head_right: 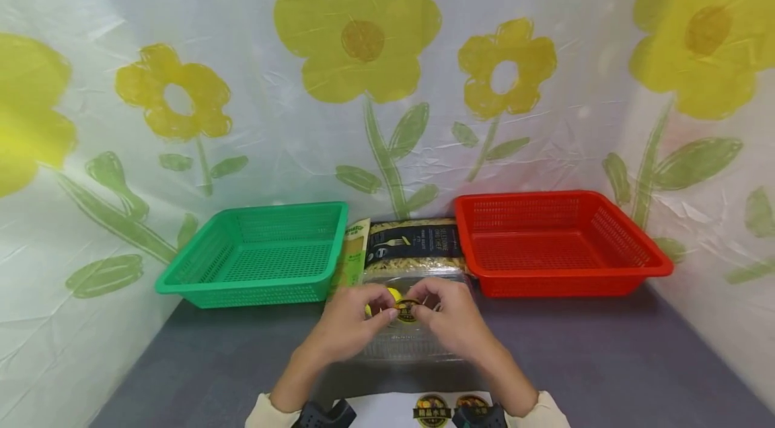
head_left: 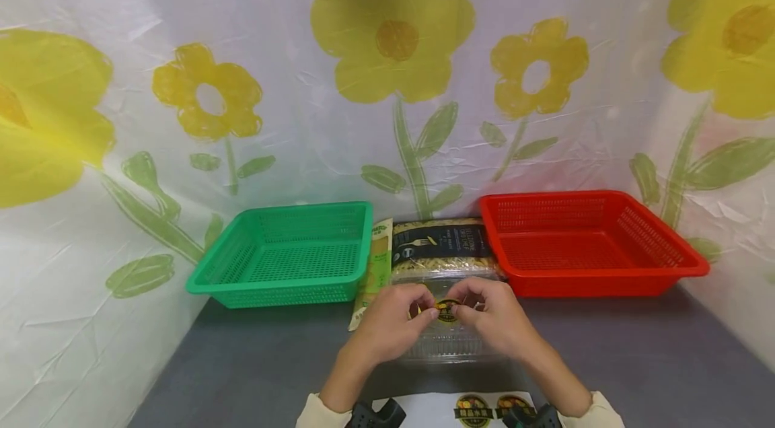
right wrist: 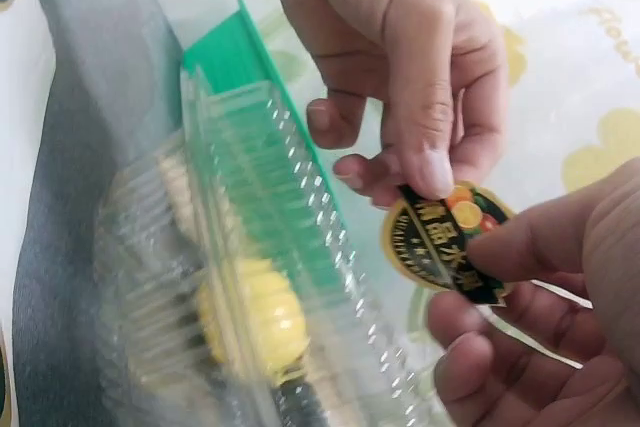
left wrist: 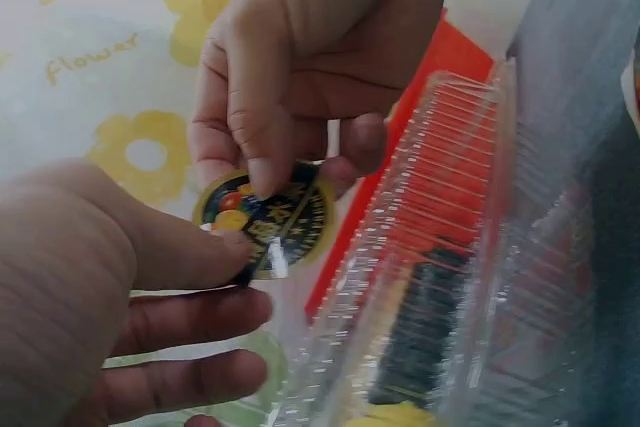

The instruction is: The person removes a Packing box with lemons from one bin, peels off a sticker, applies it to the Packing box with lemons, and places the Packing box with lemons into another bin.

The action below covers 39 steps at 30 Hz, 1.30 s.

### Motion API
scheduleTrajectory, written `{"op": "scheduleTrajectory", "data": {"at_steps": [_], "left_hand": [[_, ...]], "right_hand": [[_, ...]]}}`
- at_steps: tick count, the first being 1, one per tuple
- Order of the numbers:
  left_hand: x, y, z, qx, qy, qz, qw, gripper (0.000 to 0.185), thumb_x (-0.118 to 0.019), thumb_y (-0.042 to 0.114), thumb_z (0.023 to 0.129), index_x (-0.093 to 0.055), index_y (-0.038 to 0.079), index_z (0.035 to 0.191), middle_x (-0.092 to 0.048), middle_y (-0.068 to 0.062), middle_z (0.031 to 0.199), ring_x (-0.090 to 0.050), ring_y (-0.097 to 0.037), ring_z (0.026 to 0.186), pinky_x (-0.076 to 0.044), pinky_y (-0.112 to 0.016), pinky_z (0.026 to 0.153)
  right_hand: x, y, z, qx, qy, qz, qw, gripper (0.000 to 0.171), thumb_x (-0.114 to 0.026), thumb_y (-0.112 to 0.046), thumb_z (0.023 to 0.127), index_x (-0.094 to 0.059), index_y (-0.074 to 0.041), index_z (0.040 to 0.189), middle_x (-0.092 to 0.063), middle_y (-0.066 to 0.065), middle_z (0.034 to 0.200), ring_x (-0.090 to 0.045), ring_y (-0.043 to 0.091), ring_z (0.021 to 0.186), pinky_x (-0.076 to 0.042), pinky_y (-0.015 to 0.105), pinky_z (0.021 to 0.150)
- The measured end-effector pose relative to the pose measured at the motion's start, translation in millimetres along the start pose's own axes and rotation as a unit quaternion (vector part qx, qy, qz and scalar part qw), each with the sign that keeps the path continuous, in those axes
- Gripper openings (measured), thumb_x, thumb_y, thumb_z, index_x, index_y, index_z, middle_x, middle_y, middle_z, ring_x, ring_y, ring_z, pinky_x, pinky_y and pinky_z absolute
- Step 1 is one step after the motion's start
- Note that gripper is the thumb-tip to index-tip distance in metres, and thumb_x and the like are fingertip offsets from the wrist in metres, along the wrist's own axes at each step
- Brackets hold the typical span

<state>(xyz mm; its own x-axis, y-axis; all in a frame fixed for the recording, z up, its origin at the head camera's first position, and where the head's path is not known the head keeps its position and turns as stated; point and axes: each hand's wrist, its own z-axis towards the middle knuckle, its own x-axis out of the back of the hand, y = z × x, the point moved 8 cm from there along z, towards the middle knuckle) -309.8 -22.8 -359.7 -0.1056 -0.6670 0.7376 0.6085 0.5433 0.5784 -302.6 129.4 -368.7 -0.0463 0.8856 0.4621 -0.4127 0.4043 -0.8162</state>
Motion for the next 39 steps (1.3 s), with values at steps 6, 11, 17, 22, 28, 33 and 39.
{"op": "scheduleTrajectory", "data": {"at_steps": [6,11,17,22,28,33,39], "left_hand": [[-6.2,-8.0,6.4,0.0,0.05,0.02,0.9986,0.007,-0.071,0.016,0.094,-0.071,0.019,0.088,-0.063,0.013,0.077,-0.053,-0.004,0.067,-0.044,-0.021,0.059],[-10.2,-17.8,6.7,0.012,0.081,0.032,0.9961,0.006,-0.073,0.016,0.092,-0.071,0.017,0.087,-0.063,0.011,0.075,-0.05,-0.004,0.063,-0.042,-0.022,0.055],[-15.8,-25.8,7.1,0.022,0.097,0.032,0.9945,0.003,-0.075,0.015,0.09,-0.075,0.012,0.091,-0.067,0.007,0.078,-0.051,-0.005,0.063,-0.043,-0.021,0.055],[-18.2,-30.7,9.5,0.035,0.109,0.038,0.9927,0.003,-0.075,0.015,0.09,-0.076,0.014,0.093,-0.069,0.006,0.08,-0.051,-0.005,0.063,-0.042,-0.022,0.055],[-19.5,-30.7,10.3,0.046,0.112,0.068,0.9903,0.006,-0.075,0.017,0.09,-0.077,0.014,0.094,-0.072,0.005,0.082,-0.051,-0.005,0.061,-0.041,-0.022,0.055],[-21.4,-30.8,10.8,0.058,0.113,0.091,0.9877,0.005,-0.076,0.019,0.09,-0.077,0.015,0.093,-0.072,0.005,0.081,-0.052,-0.005,0.061,-0.04,-0.023,0.056],[-23.6,-28.6,12.7,0.071,0.103,0.121,0.9847,0.006,-0.075,0.021,0.089,-0.077,0.016,0.092,-0.068,0.007,0.076,-0.054,-0.008,0.063,-0.042,-0.025,0.058]], "right_hand": [[3,10,4,0.004,0.043,-0.015,0.999,0.015,-0.073,0.004,0.087,-0.073,-0.009,0.093,-0.069,0.0,0.082,-0.061,0.014,0.069,-0.054,0.026,0.062],[0,13,8,0.019,0.06,-0.047,0.997,0.018,-0.074,0.005,0.085,-0.074,-0.011,0.091,-0.066,-0.004,0.077,-0.057,0.012,0.066,-0.052,0.025,0.06],[-1,20,11,-0.007,0.076,-0.083,0.994,0.016,-0.076,0.004,0.084,-0.073,-0.011,0.09,-0.063,-0.003,0.073,-0.053,0.012,0.061,-0.048,0.025,0.056],[-2,23,12,-0.019,0.087,-0.112,0.99,0.016,-0.077,0.003,0.084,-0.072,-0.009,0.092,-0.063,-0.002,0.073,-0.054,0.012,0.06,-0.048,0.024,0.056],[-5,20,11,-0.01,0.106,-0.175,0.979,0.019,-0.079,0.002,0.083,-0.073,-0.008,0.097,-0.066,-0.001,0.078,-0.055,0.009,0.062,-0.05,0.026,0.058],[-7,18,10,-0.007,0.121,-0.24,0.963,0.018,-0.079,-0.004,0.084,-0.072,-0.011,0.099,-0.068,0.0,0.085,-0.061,0.012,0.069,-0.054,0.034,0.066],[-8,20,7,-0.027,0.127,-0.272,0.954,0.018,-0.079,-0.007,0.085,-0.07,-0.015,0.099,-0.068,-0.001,0.087,-0.064,0.019,0.076,-0.056,0.042,0.069]]}}
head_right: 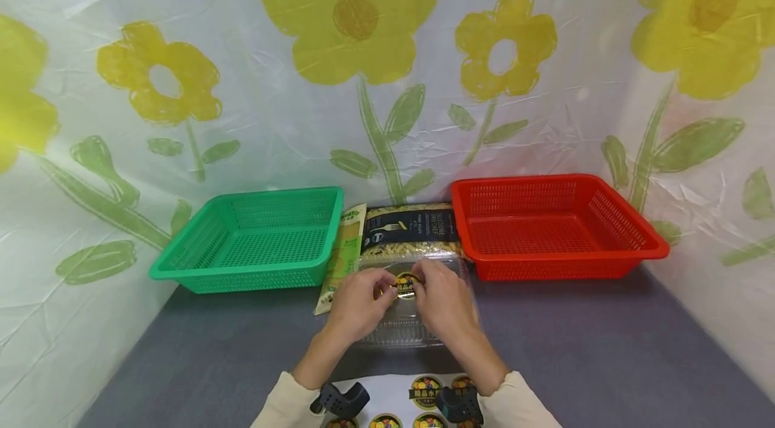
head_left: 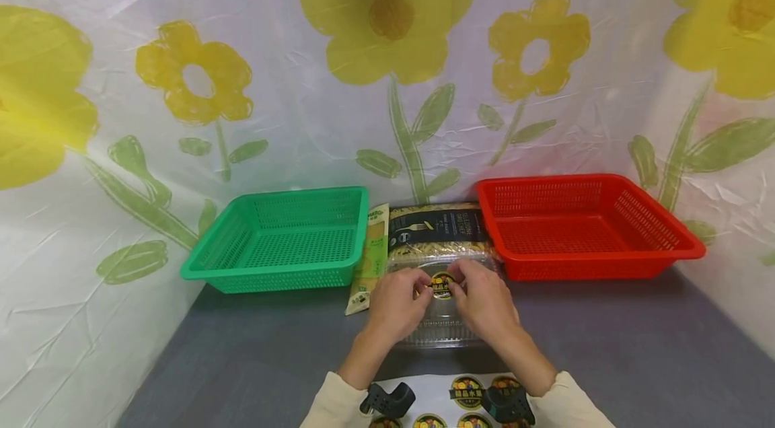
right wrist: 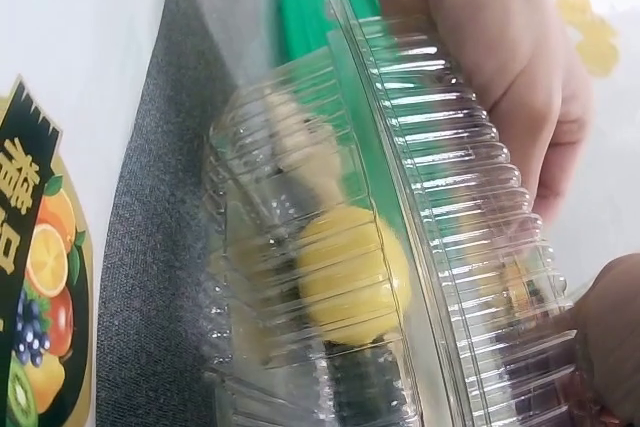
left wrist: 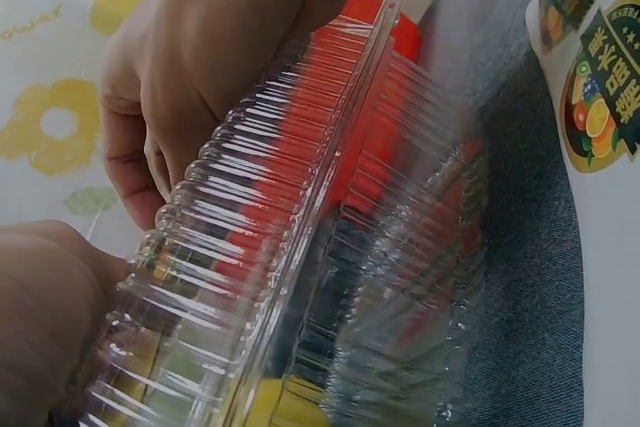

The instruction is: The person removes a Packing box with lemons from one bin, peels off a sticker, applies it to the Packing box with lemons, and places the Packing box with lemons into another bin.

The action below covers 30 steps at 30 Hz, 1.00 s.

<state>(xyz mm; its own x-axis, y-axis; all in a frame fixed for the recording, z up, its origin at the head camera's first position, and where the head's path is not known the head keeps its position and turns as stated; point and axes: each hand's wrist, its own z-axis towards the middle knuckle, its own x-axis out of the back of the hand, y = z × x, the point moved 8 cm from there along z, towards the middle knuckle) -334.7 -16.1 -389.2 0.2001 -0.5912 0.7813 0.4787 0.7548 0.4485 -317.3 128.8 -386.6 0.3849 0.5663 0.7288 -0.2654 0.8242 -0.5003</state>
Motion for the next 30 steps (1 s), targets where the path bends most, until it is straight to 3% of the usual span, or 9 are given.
{"op": "scheduleTrajectory", "data": {"at_steps": [11,21,30], "left_hand": [[-3.6,-0.7,2.6,0.008,-0.019,0.015,0.9997,0.006,-0.074,0.021,0.089,-0.075,0.016,0.092,-0.055,0.012,0.065,-0.048,-0.006,0.057,-0.038,-0.025,0.052],[-2.4,1.6,3.3,0.01,-0.028,0.015,0.9994,0.008,-0.072,0.021,0.091,-0.075,0.014,0.095,-0.054,0.011,0.065,-0.047,-0.007,0.055,-0.037,-0.025,0.051],[-4.3,0.8,1.4,0.011,-0.029,0.012,0.9994,0.012,-0.072,0.019,0.093,-0.077,0.011,0.099,-0.052,0.009,0.064,-0.045,-0.007,0.054,-0.036,-0.024,0.05]], "right_hand": [[-4.3,2.3,1.2,-0.013,-0.012,-0.023,1.0,0.017,-0.079,-0.011,0.086,-0.067,-0.016,0.096,-0.065,-0.002,0.086,-0.062,0.019,0.073,-0.053,0.04,0.064],[-5.4,3.0,3.5,-0.02,-0.02,-0.035,0.999,0.02,-0.08,-0.014,0.086,-0.065,-0.014,0.099,-0.063,0.0,0.085,-0.058,0.018,0.069,-0.051,0.038,0.063],[-6.4,-2.9,0.3,0.023,-0.03,-0.059,0.998,0.009,-0.076,-0.009,0.084,-0.077,-0.016,0.091,-0.062,-0.003,0.081,-0.06,0.018,0.071,-0.052,0.038,0.064]]}}
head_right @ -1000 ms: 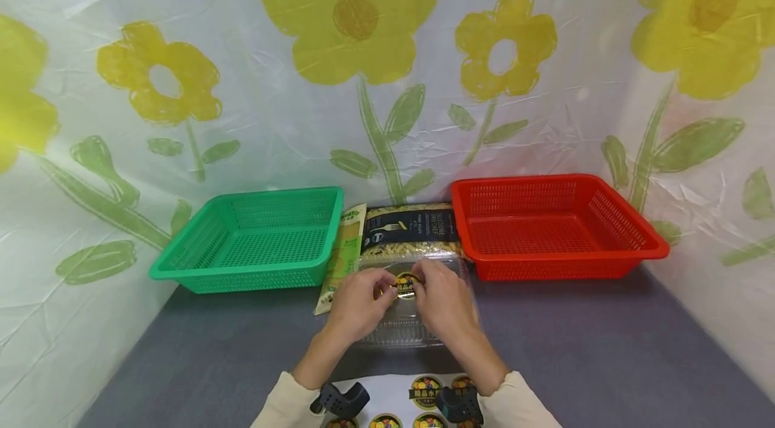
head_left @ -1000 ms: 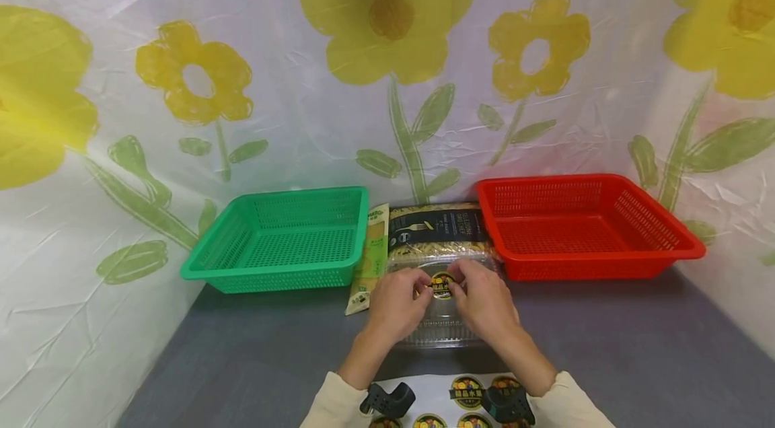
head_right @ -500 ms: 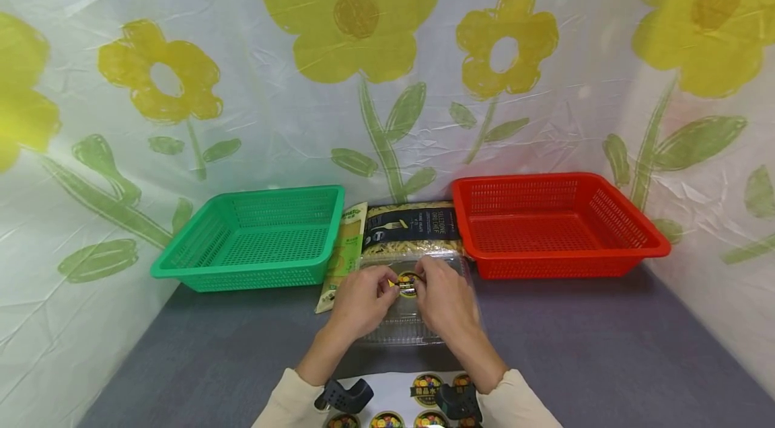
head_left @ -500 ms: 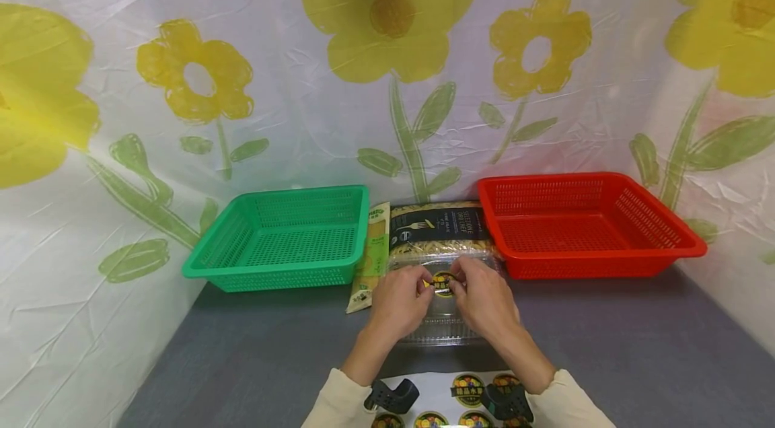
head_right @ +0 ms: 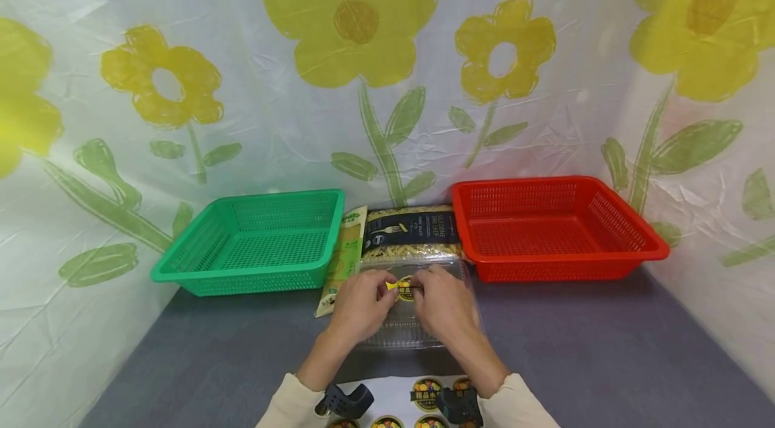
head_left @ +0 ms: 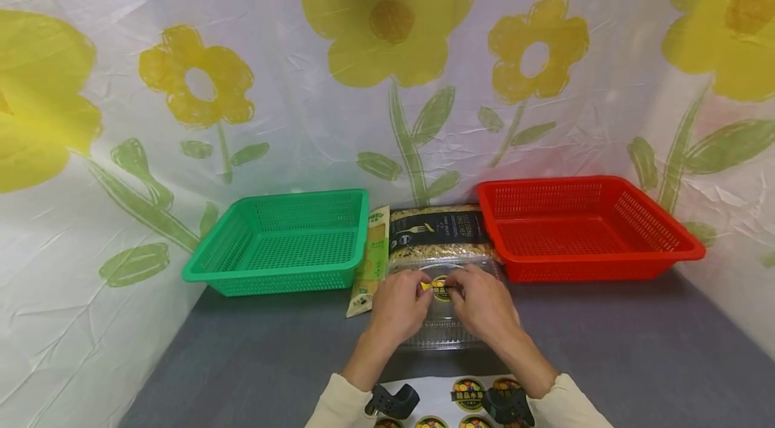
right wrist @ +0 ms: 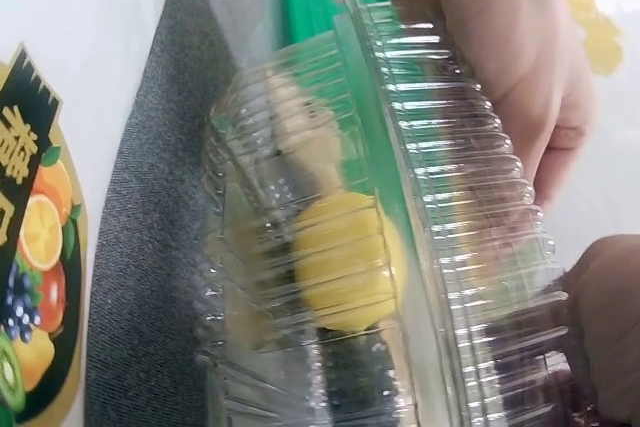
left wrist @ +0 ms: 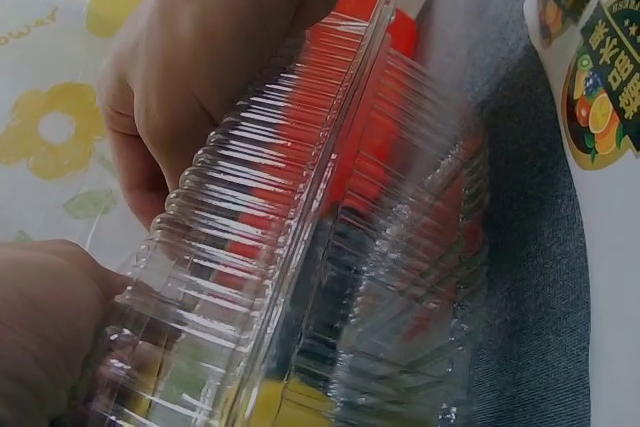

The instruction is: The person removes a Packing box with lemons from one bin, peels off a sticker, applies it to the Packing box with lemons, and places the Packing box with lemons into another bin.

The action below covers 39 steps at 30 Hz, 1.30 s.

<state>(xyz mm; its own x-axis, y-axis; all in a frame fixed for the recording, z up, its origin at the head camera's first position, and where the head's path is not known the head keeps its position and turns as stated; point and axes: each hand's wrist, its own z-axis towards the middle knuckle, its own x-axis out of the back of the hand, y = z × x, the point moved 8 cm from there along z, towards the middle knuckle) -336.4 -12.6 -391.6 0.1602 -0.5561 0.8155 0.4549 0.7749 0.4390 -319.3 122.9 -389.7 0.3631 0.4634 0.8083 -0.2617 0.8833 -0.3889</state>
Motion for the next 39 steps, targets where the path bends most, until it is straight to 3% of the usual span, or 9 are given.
{"op": "scheduleTrajectory", "data": {"at_steps": [6,12,16,20,23,28,32,36,39], "left_hand": [[0.8,0.3,-0.5,-0.002,-0.024,-0.008,0.9997,0.015,-0.073,0.019,0.092,-0.077,0.008,0.102,-0.055,0.007,0.069,-0.048,-0.009,0.06,-0.04,-0.025,0.056],[5.7,1.8,-2.7,-0.014,-0.088,-0.048,0.9949,0.023,-0.072,0.019,0.094,-0.074,0.005,0.112,-0.06,0.005,0.079,-0.052,-0.009,0.067,-0.045,-0.027,0.06],[15.0,-0.5,-5.4,-0.022,-0.125,-0.082,0.9885,0.027,-0.07,0.019,0.096,-0.072,0.006,0.119,-0.065,0.004,0.087,-0.058,-0.01,0.074,-0.05,-0.027,0.064],[27.3,-7.0,-6.1,-0.019,-0.127,-0.09,0.9876,0.029,-0.071,0.017,0.095,-0.071,0.004,0.12,-0.068,-0.001,0.095,-0.061,-0.013,0.082,-0.053,-0.03,0.071],[37.7,-14.3,-5.5,-0.006,-0.107,-0.085,0.9906,0.027,-0.071,0.017,0.094,-0.072,0.005,0.118,-0.07,-0.002,0.097,-0.062,-0.015,0.085,-0.055,-0.032,0.072],[52.8,-28.6,-5.2,0.019,-0.075,-0.082,0.9936,0.022,-0.072,0.016,0.094,-0.074,0.006,0.113,-0.071,-0.003,0.097,-0.062,-0.018,0.087,-0.055,-0.037,0.075],[56.9,-42.4,-7.2,0.063,-0.083,-0.076,0.9917,0.025,-0.071,0.018,0.094,-0.074,0.002,0.113,-0.07,-0.006,0.098,-0.062,-0.019,0.087,-0.055,-0.04,0.074],[55.3,-51.3,-9.2,0.101,-0.103,-0.071,0.987,0.021,-0.07,0.022,0.094,-0.074,0.002,0.1,-0.066,-0.006,0.088,-0.058,-0.018,0.074,-0.048,-0.034,0.06],[50.8,-56.5,-10.8,0.134,-0.122,-0.064,0.9813,0.028,-0.071,0.027,0.093,-0.072,-0.001,0.1,-0.065,-0.008,0.088,-0.055,-0.021,0.069,-0.044,-0.034,0.057]], "right_hand": [[-2,-2,0,0.01,-0.024,0.003,1.0,0.016,-0.073,-0.007,0.085,-0.08,-0.015,0.096,-0.058,-0.005,0.074,-0.05,0.013,0.064,-0.044,0.032,0.058],[-4,-2,2,0.006,-0.057,0.018,0.998,0.025,-0.074,-0.011,0.087,-0.079,-0.011,0.111,-0.056,-0.005,0.074,-0.047,0.011,0.062,-0.042,0.03,0.056],[0,1,4,0.003,-0.097,0.105,0.99,0.04,-0.072,-0.01,0.09,-0.069,-0.003,0.128,-0.058,-0.003,0.077,-0.05,0.011,0.063,-0.043,0.029,0.057],[13,9,7,-0.013,-0.109,0.236,0.966,0.048,-0.067,-0.005,0.093,-0.059,-0.002,0.14,-0.064,0.003,0.088,-0.056,0.016,0.072,-0.049,0.028,0.059],[31,17,11,-0.027,-0.08,0.306,0.948,0.047,-0.064,-0.003,0.095,-0.058,-0.003,0.142,-0.065,0.009,0.096,-0.057,0.021,0.074,-0.05,0.028,0.058],[63,35,15,-0.053,-0.004,0.367,0.929,0.044,-0.063,-0.002,0.096,-0.059,-0.003,0.14,-0.063,0.018,0.099,-0.056,0.023,0.066,-0.049,0.027,0.052],[88,55,15,-0.069,0.057,0.366,0.926,0.043,-0.064,-0.006,0.097,-0.061,-0.006,0.139,-0.062,0.017,0.097,-0.056,0.021,0.065,-0.051,0.026,0.051],[108,79,11,-0.088,0.11,0.361,0.922,0.041,-0.065,-0.008,0.098,-0.062,-0.006,0.138,-0.063,0.008,0.093,-0.056,0.019,0.066,-0.051,0.024,0.051],[121,100,7,-0.117,0.149,0.353,0.916,0.04,-0.065,-0.01,0.098,-0.063,-0.005,0.137,-0.064,0.001,0.088,-0.058,0.017,0.066,-0.051,0.022,0.051]]}}
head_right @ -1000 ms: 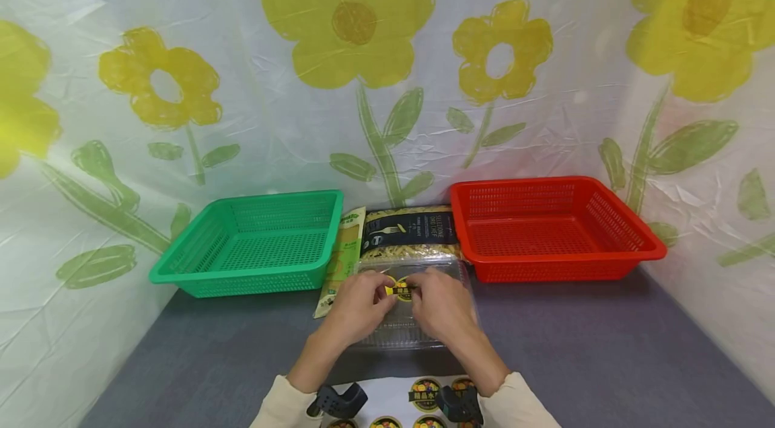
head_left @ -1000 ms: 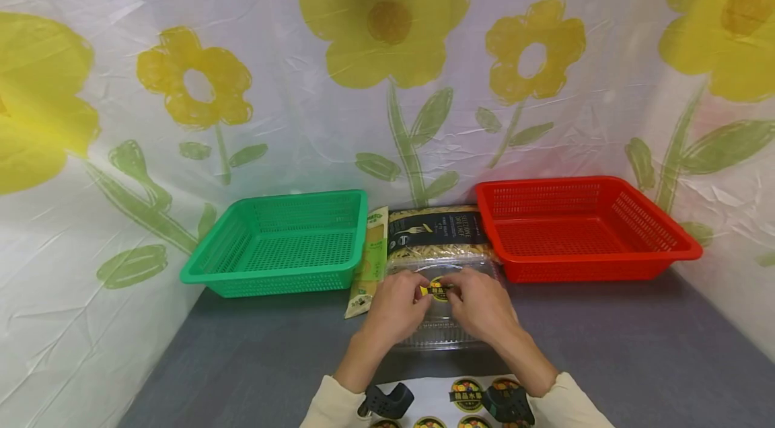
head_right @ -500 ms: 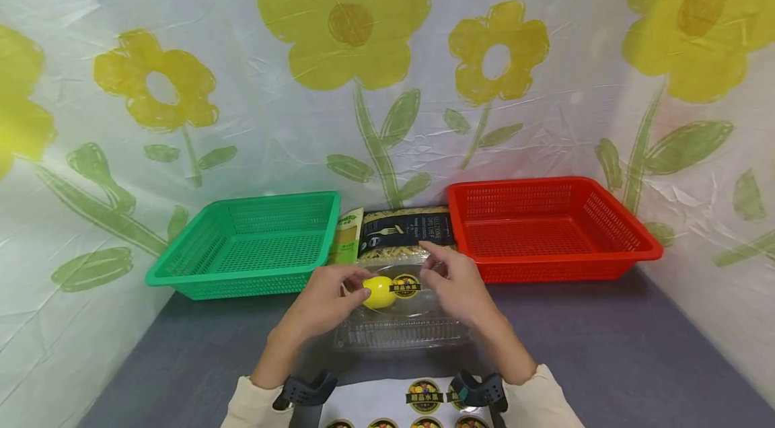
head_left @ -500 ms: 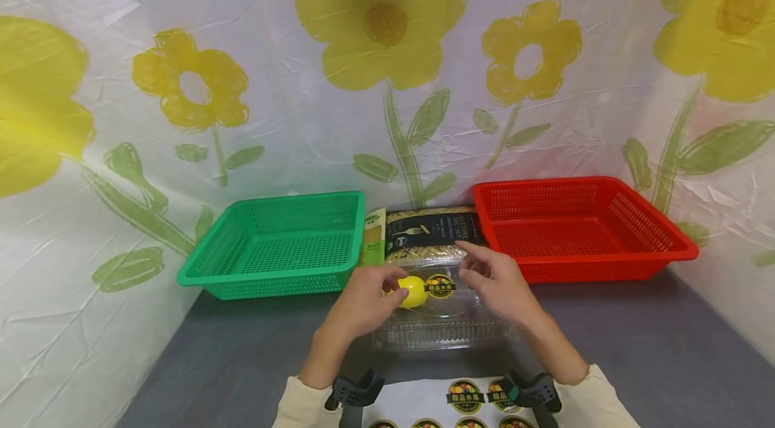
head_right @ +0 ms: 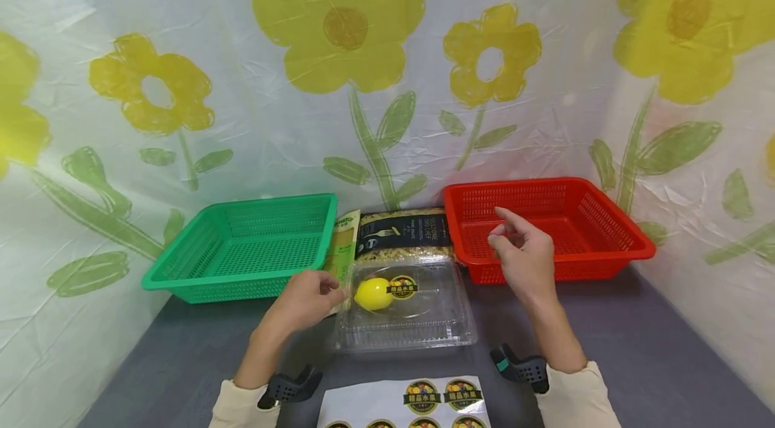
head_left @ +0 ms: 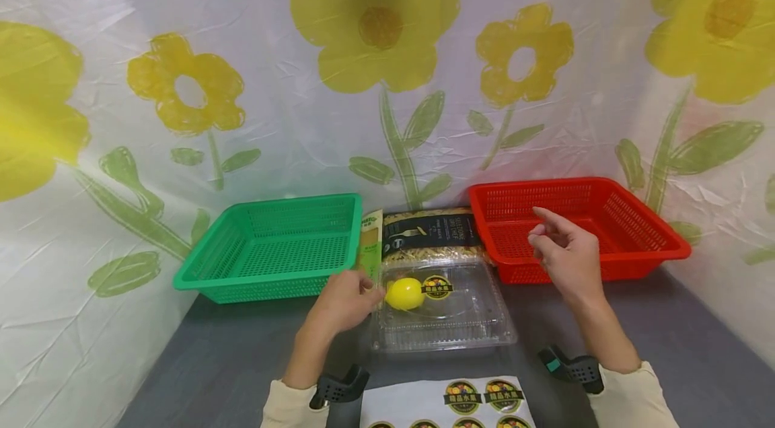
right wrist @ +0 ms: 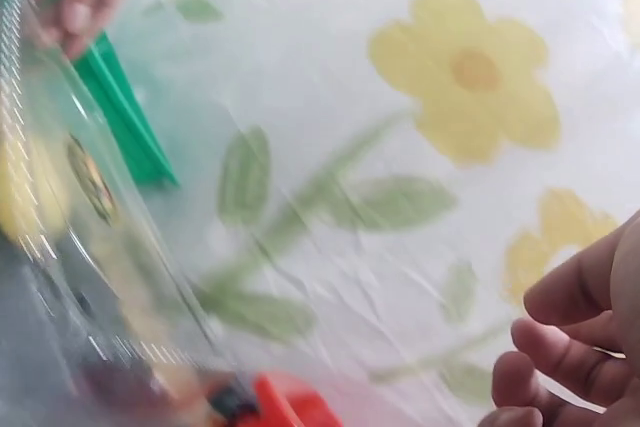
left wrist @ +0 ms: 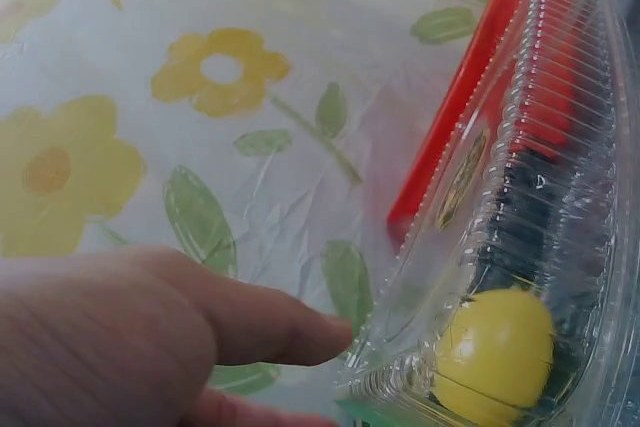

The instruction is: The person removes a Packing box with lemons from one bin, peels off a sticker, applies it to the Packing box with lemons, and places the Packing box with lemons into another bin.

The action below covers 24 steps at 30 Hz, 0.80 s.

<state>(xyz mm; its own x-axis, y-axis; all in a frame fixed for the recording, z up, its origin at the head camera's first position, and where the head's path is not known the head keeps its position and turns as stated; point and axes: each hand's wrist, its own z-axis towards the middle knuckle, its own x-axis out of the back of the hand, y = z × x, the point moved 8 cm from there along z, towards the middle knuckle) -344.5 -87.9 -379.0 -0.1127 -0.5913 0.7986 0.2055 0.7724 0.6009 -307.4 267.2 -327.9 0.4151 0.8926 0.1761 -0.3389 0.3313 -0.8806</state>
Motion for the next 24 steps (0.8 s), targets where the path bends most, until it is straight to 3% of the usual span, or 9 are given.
{"op": "scheduleTrajectory", "data": {"at_steps": [5,8,10,13,16,18,21,24], "left_hand": [[-11.1,-12.7,0.1,0.063,-0.042,0.02,0.997,0.066,-0.075,0.044,0.09,-0.06,-0.007,0.129,-0.068,-0.019,0.115,-0.066,-0.031,0.097,-0.055,-0.048,0.079],[-20.6,-18.0,0.2,0.079,-0.078,-0.021,0.9937,0.079,-0.076,0.046,0.088,-0.051,-0.008,0.139,-0.07,-0.02,0.105,-0.069,-0.031,0.089,-0.057,-0.047,0.079],[-27.2,-21.6,0.3,0.082,-0.1,-0.072,0.9889,0.081,-0.077,0.043,0.088,-0.046,-0.009,0.142,-0.069,-0.016,0.09,-0.068,-0.025,0.073,-0.059,-0.041,0.07],[-36.4,-26.9,0.8,0.086,-0.131,-0.153,0.9756,0.082,-0.076,0.038,0.09,-0.039,-0.009,0.145,-0.066,-0.014,0.078,-0.065,-0.022,0.061,-0.061,-0.038,0.061],[-43.4,-31.4,1.5,0.092,-0.149,-0.214,0.961,0.08,-0.075,0.035,0.091,-0.034,-0.009,0.145,-0.064,-0.013,0.077,-0.065,-0.022,0.059,-0.061,-0.04,0.06],[-46.9,-33.4,1.6,0.099,-0.157,-0.245,0.9515,0.078,-0.073,0.033,0.092,-0.032,-0.007,0.145,-0.063,-0.013,0.076,-0.065,-0.022,0.057,-0.061,-0.041,0.059],[-50.3,-35.6,1.3,0.106,-0.164,-0.286,0.938,0.07,-0.07,0.028,0.091,-0.032,-0.005,0.141,-0.06,-0.012,0.071,-0.062,-0.022,0.052,-0.061,-0.041,0.056],[-50.6,-36.9,0.8,0.112,-0.164,-0.314,0.9283,0.062,-0.067,0.024,0.089,-0.035,-0.002,0.135,-0.058,-0.012,0.073,-0.063,-0.024,0.053,-0.061,-0.04,0.055]], "right_hand": [[38,15,6,-0.038,0.087,-0.021,0.995,0.037,-0.064,-0.011,0.096,-0.066,-0.008,0.133,-0.062,-0.004,0.082,-0.059,0.014,0.062,-0.049,0.02,0.05],[58,27,8,-0.068,0.146,-0.002,0.987,0.033,-0.064,-0.01,0.095,-0.07,-0.01,0.127,-0.062,-0.004,0.078,-0.055,0.012,0.056,-0.047,0.018,0.049],[70,38,8,-0.092,0.192,0.042,0.976,0.027,-0.065,-0.009,0.094,-0.072,-0.011,0.12,-0.061,-0.003,0.074,-0.052,0.011,0.051,-0.047,0.017,0.048],[83,58,6,-0.122,0.262,0.154,0.945,0.016,-0.067,-0.007,0.093,-0.074,-0.008,0.107,-0.061,0.001,0.071,-0.049,0.013,0.041,-0.046,0.017,0.042],[91,79,2,-0.147,0.332,0.254,0.896,0.006,-0.064,-0.007,0.094,-0.069,-0.006,0.092,-0.058,0.004,0.068,-0.045,0.016,0.032,-0.042,0.02,0.036],[96,93,-3,-0.16,0.37,0.285,0.87,0.009,-0.064,-0.01,0.095,-0.065,-0.006,0.086,-0.055,0.004,0.068,-0.044,0.016,0.031,-0.042,0.021,0.035],[100,115,-9,-0.178,0.408,0.292,0.847,0.014,-0.066,-0.015,0.095,-0.06,-0.009,0.084,-0.051,0.002,0.07,-0.043,0.013,0.037,-0.043,0.019,0.039],[97,141,-16,-0.205,0.418,0.284,0.838,0.019,-0.075,-0.02,0.091,-0.057,-0.013,0.088,-0.05,0.001,0.077,-0.043,0.012,0.044,-0.043,0.018,0.044]]}}
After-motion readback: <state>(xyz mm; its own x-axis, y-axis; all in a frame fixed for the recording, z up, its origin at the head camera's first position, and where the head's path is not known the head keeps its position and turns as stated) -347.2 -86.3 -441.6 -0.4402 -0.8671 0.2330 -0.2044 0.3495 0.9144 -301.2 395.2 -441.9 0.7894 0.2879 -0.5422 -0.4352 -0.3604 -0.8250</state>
